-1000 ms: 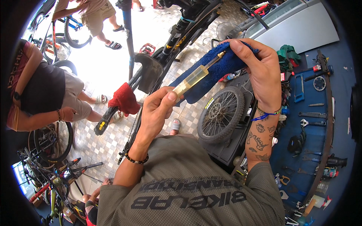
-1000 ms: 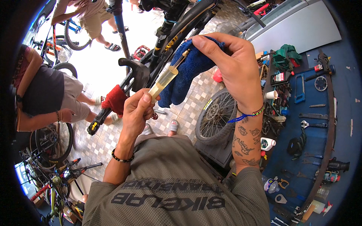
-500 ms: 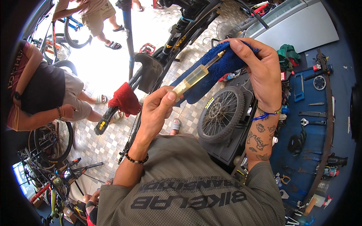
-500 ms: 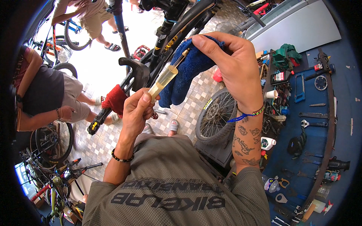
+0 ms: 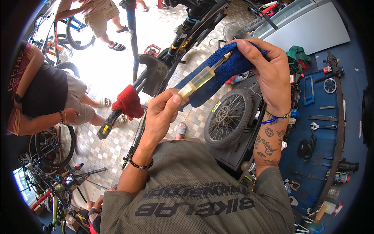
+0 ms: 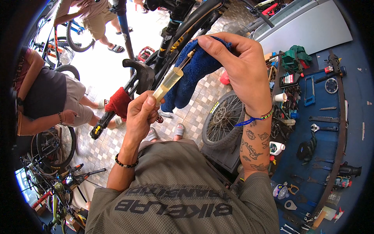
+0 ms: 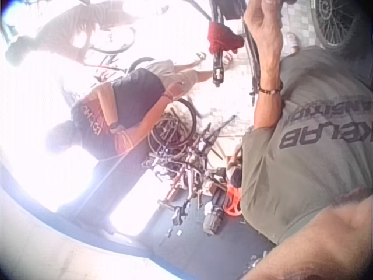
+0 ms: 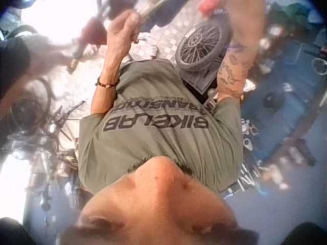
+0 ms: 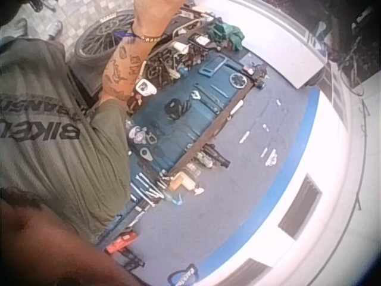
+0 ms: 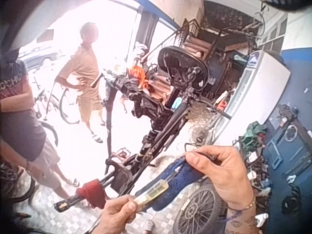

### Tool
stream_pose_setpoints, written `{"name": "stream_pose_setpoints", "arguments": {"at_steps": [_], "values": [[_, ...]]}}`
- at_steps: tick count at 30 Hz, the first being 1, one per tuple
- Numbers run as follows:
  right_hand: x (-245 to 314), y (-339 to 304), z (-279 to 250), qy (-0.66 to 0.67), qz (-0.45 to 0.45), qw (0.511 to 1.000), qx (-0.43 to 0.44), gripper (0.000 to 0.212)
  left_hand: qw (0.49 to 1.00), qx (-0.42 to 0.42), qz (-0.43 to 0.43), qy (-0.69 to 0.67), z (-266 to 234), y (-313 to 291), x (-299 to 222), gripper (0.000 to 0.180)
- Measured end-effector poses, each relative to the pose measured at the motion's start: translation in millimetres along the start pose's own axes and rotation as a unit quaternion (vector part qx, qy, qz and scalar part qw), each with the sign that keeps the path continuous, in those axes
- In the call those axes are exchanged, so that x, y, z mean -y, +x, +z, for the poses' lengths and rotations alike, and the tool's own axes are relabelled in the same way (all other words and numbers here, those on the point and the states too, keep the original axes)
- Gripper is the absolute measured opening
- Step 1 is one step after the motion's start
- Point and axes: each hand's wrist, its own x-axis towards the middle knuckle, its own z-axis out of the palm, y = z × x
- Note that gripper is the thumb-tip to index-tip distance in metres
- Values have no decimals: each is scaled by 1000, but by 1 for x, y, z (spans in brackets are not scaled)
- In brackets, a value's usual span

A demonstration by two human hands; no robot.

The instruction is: The person uses a syringe to apply lubricant to bicycle brake or derailleur cables, then wipes the area with a red cloth. The person repeats the lubrication and wiping steps on the same cable section multiple times.

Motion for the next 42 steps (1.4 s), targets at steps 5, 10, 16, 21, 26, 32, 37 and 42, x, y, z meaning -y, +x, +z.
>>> {"name": "stream_pose_setpoints", "arguments": {"at_steps": [5, 10, 16, 21, 26, 32, 37, 42], "values": [[-1, 0, -1, 1, 2, 1000, 3, 25, 1000, 11, 0, 1, -3, 0, 1, 49], [-1, -3, 0, 19, 14, 1000, 13, 24, 1000, 4, -9, 11, -2, -3, -2, 48], [-15, -18, -3, 22, 33, 998, -37, 24, 999, 11, -34, 8, -6, -7, -1, 41], [-64, -59, -9, -66, 22, 975, -213, 41, 997, 23, -69, 19, -21, -16, 5, 44], [-102, -162, -4, -25, 155, 925, -345, 38, 993, 52, -109, 8, -48, -25, 11, 49], [-15, -348, -89, -53, 313, 908, -273, 38, 989, 90, -110, 48, -23, -27, 11, 45], [49, -528, -188, -227, 449, 705, -499, 34, 982, 138, -100, 80, 33, -32, 38, 48], [-106, -666, -226, -512, 476, 608, -377, 33, 965, 174, -170, 99, 145, -42, 105, 47]]}}
